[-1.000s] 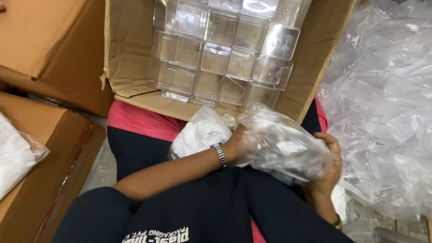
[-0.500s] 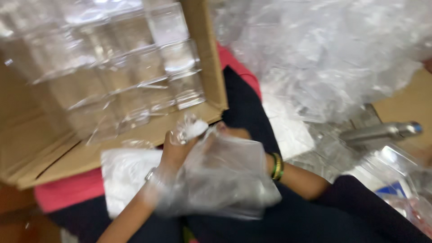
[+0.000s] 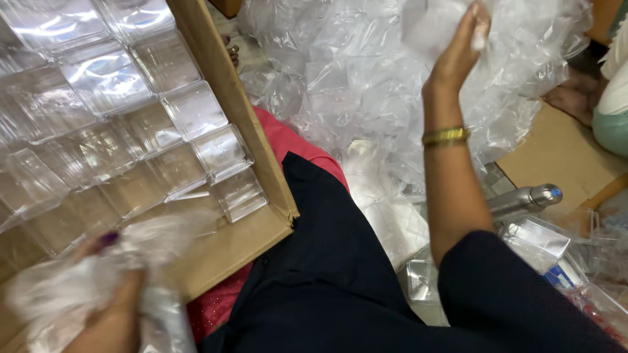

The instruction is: The person sits on the floor with an open cardboard box of clear plastic boxes on their lap. They take plastic bags, place a clear plastic box inside each bag, and put the bagged boxes back into the cardboard box, repeating this packing cycle throughout the episode.

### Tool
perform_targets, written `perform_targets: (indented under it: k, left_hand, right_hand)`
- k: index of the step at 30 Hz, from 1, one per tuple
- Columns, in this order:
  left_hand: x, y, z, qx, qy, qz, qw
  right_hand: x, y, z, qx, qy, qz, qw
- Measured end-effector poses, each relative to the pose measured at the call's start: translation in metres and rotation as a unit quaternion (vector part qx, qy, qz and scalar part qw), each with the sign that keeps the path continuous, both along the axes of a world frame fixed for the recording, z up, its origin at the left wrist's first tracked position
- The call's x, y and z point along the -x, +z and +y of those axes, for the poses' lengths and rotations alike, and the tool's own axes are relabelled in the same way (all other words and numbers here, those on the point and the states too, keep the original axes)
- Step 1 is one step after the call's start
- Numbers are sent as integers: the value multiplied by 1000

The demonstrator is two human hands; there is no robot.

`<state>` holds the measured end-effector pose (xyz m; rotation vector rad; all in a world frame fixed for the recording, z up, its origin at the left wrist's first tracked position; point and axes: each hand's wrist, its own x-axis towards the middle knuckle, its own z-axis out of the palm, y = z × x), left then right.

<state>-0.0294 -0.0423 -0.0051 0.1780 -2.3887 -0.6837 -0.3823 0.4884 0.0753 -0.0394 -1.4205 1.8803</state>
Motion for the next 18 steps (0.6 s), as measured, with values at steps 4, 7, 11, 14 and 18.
perform_targets:
  k: [4,7,11,14,18]
  left_hand:
    - [20,16,-20,-24,91,83,992]
    - [15,20,-18,-49,89,72,992]
    - [-7,19,-4,-110,49,19,993]
    - [-23,20,3,-151,23,1,988]
    - [-41,24,4,-187,15,0,982]
  right_hand:
    - [38,4,9,-32,56,-124,990]
    - [28,-7,-13,-131,13,-193,972]
    - [19,-30,-53,-294,-29,-164,941]
    - [25,-30,-58,-400,-174,-176,883]
    - [32,-15,-31,-346,-301,-199,866]
